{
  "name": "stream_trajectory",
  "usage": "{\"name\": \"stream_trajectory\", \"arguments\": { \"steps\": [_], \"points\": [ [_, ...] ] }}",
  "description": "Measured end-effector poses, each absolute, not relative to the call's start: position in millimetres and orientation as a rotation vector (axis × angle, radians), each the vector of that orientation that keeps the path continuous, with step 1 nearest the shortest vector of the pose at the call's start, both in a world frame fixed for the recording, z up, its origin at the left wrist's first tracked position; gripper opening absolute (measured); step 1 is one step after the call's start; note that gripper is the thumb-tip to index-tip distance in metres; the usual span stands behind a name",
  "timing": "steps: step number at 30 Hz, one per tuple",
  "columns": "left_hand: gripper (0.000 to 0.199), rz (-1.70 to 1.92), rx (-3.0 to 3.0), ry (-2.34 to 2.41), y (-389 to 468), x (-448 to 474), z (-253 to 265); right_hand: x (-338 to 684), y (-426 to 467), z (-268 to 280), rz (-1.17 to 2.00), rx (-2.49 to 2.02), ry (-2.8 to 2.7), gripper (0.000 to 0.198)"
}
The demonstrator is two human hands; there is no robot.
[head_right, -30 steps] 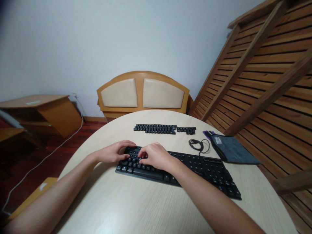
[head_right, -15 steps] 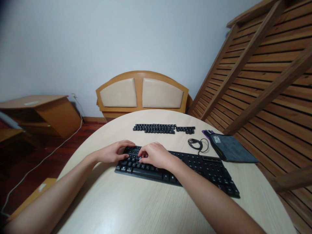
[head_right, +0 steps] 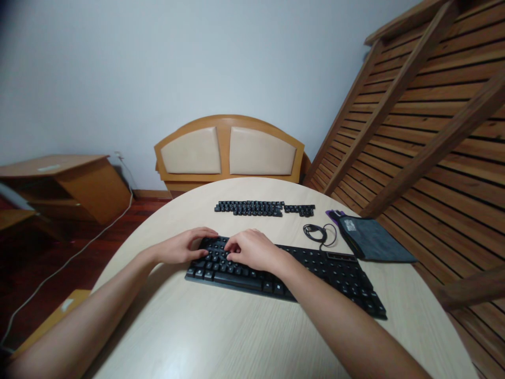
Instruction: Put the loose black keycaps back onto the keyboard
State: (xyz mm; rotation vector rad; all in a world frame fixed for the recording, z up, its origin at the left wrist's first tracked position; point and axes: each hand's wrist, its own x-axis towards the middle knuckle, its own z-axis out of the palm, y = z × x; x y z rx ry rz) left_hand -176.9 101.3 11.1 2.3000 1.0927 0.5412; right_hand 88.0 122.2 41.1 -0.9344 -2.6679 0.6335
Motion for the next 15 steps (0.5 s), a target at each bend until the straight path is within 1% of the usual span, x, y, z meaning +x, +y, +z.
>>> {"name": "stream_trajectory", "arguments": {
  "steps": [15],
  "points": [
    [0.045, 0.551, 2.322, 1.076, 102.8, -178.0, 8.9, 82.0, 117.6, 36.4, 0.576, -0.93, -2.668, 0.019]
  ]
}}
